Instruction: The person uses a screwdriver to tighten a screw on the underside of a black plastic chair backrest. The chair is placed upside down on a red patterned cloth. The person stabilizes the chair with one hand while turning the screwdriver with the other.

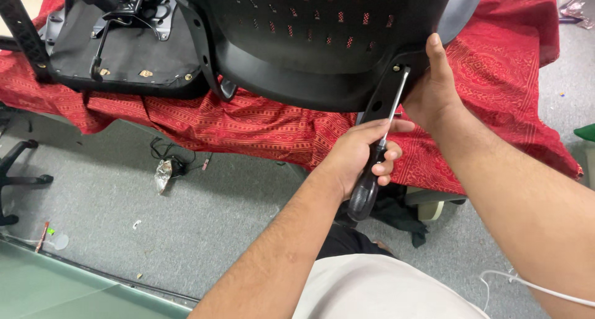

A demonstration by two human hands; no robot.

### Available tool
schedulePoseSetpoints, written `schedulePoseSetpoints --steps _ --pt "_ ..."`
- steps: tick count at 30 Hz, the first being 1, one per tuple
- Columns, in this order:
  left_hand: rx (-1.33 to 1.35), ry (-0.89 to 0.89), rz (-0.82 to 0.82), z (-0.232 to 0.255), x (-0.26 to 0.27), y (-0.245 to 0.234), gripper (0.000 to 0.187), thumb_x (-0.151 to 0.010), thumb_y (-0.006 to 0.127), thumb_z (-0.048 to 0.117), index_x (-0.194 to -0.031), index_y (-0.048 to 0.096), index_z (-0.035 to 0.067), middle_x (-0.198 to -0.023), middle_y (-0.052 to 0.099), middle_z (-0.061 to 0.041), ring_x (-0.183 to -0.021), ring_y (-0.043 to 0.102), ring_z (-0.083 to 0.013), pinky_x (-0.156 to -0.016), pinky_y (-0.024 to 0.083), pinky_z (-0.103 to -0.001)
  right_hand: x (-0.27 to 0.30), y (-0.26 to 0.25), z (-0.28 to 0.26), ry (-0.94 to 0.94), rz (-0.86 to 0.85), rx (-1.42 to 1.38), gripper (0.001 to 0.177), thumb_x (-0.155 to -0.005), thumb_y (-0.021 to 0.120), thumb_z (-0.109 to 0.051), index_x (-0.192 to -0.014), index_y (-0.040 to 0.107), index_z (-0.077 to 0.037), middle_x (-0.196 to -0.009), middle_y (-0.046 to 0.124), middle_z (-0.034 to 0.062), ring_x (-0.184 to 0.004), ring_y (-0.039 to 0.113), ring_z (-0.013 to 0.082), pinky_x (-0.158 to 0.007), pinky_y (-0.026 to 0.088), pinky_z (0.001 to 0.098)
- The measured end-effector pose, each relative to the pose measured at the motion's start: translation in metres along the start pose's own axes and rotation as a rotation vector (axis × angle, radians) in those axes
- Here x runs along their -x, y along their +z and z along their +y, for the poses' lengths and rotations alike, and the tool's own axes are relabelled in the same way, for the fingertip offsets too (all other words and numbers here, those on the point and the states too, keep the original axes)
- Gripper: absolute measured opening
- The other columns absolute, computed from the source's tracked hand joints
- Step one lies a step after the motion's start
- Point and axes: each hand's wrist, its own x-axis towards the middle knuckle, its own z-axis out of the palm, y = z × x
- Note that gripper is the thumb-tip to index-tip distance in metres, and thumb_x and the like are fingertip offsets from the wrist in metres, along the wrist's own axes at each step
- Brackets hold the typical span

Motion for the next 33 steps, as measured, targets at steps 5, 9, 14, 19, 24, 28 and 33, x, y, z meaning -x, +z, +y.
schedulePoseSetpoints --steps 5,9,14,19,24,28,33 --pt "-0.022 -0.008 0.068 0.005 0.006 -0.001 0.04 -0.11 0.037 0.029 -0.129 0.061 0.003 -0.067 0.052 0.0 -0.046 0.042 -0.0066 -0.045 0.043 -0.026 -0.002 -0.006 0.001 -0.042 -0.031 -0.019 0.102 -0.086 0.069 -0.069 -0.161 0.03 -0.011 -0.167 0.042 0.0062 -0.155 0.041 0.027 -0.13 0.031 0.0479" --pt "-0.062 -0.009 0.112 0.011 0.011 -0.003 0.039 -0.109 0.038 0.03 -0.125 0.062 0.003 -0.067 0.053 0.001 -0.046 0.042 -0.0072 -0.045 0.043 -0.027 -0.014 -0.013 -0.006 -0.006 -0.023 -0.059 0.097 -0.088 0.068 -0.067 -0.16 0.033 -0.012 -0.165 0.043 0.0049 -0.154 0.043 0.0254 -0.13 0.033 0.0466" --pt "-0.1 0.0 0.095 0.013 0.016 -0.004 0.038 -0.108 0.039 0.03 -0.124 0.063 0.004 -0.067 0.053 0.0 -0.047 0.043 -0.0086 -0.046 0.045 -0.028 -0.018 -0.022 -0.007 -0.014 -0.02 -0.038 0.091 -0.092 0.062 -0.067 -0.16 0.034 -0.012 -0.164 0.046 0.0039 -0.152 0.045 0.0249 -0.129 0.034 0.0459" --pt "-0.162 -0.021 0.108 0.012 0.018 -0.007 0.035 -0.108 0.044 0.03 -0.122 0.063 0.004 -0.069 0.054 -0.001 -0.051 0.046 -0.009 -0.049 0.045 -0.027 -0.018 -0.027 -0.005 -0.017 -0.004 -0.031 0.077 -0.1 0.05 -0.061 -0.159 0.037 -0.014 -0.161 0.051 0.0014 -0.147 0.05 0.0236 -0.122 0.041 0.0452" --pt "-0.095 -0.028 0.162 0.017 0.021 -0.009 0.028 -0.106 0.05 0.029 -0.118 0.063 0.006 -0.07 0.054 -0.001 -0.05 0.043 -0.0078 -0.048 0.042 -0.026 -0.008 -0.023 0.012 -0.12 0.14 0.166 0.066 -0.091 0.07 -0.012 -0.149 0.036 -0.014 -0.14 0.055 0.0056 -0.13 0.057 0.0219 -0.107 0.052 0.0396" --pt "-0.098 -0.007 0.185 0.019 0.024 -0.014 0.028 -0.105 0.051 0.027 -0.116 0.063 0.004 -0.069 0.054 -0.001 -0.049 0.043 -0.0079 -0.047 0.042 -0.026 0.0 -0.026 0.03 -0.144 0.162 0.212 0.079 -0.088 0.075 0.012 -0.153 0.036 -0.014 -0.147 0.052 0.007 -0.135 0.057 0.0211 -0.111 0.052 0.0375" --pt "-0.076 -0.033 0.2 0.03 0.028 -0.022 0.028 -0.104 0.052 0.026 -0.119 0.063 0.004 -0.069 0.053 -0.002 -0.05 0.043 -0.008 -0.048 0.042 -0.025 -0.013 -0.031 0.038 -0.175 0.222 0.095 0.074 -0.092 0.073 0.012 -0.151 0.035 -0.014 -0.144 0.055 0.0101 -0.136 0.06 0.0245 -0.115 0.054 0.0421"
